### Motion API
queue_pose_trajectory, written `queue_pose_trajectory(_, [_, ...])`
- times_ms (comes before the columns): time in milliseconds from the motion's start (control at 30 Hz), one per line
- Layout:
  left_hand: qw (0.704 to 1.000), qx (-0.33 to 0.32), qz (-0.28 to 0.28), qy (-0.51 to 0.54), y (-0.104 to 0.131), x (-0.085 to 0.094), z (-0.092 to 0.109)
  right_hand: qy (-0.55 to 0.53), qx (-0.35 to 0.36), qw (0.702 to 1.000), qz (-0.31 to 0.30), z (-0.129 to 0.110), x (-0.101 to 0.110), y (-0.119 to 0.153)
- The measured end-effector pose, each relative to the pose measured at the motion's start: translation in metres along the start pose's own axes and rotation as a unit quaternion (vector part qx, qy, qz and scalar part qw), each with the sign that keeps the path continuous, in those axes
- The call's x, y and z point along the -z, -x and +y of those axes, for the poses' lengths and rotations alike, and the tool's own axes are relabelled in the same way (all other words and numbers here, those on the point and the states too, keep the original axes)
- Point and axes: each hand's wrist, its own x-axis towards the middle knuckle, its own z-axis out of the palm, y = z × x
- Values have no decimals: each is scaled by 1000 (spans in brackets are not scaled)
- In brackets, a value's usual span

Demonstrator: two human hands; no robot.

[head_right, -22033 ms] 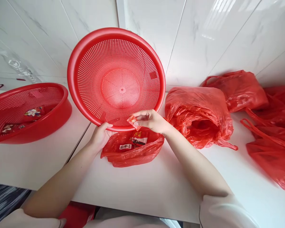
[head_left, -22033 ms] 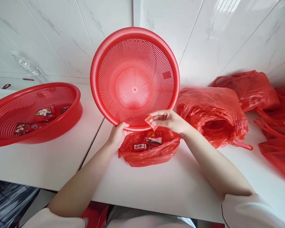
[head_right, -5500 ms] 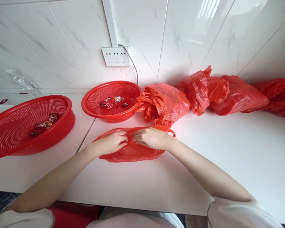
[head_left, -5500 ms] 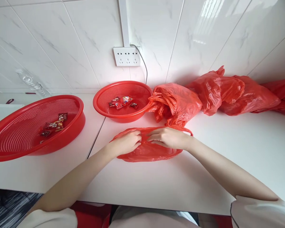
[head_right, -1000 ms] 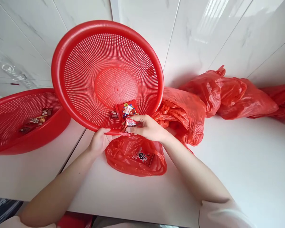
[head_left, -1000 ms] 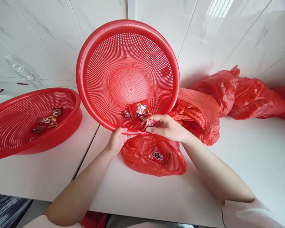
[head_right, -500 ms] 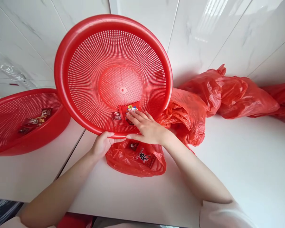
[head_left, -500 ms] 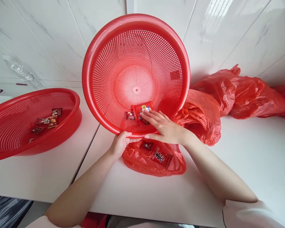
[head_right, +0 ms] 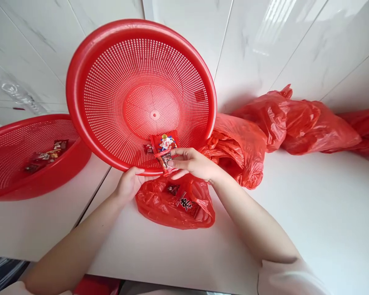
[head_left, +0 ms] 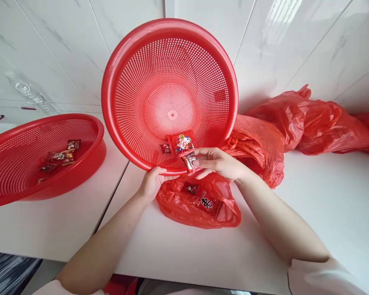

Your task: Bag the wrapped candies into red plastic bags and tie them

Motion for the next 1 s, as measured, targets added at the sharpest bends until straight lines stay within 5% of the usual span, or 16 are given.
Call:
queue_pose_trajectory(233, [1000,5,-7,-9,0,2,0,-29,-24,999,12,-1,1,2])
queue_pose_trajectory(400, [1000,5,-7,-1,0,1,1,120,10,991,-52,-9,2,7])
queue_pose_trajectory(500, [1000,2,-5,-8,1,0,2,291,85,949,-84,-15,2,12])
queue_pose_trajectory(667, [1000,-9,2,-28,5,-4,2,427,188,881,72,-5,-5,4])
queue_pose_trajectory(733, [1000,-4,-4,-30,6,-5,-1,486,215,843,85,6,-13,-3])
queue_pose_trajectory(833, [999,-5,2,-40,8,-3,-8,567,214,793,68,23,-27,-16])
queue_pose_trajectory(1000, [998,6,10,-55,9,5,-18,603,179,777,38,34,-37,-37])
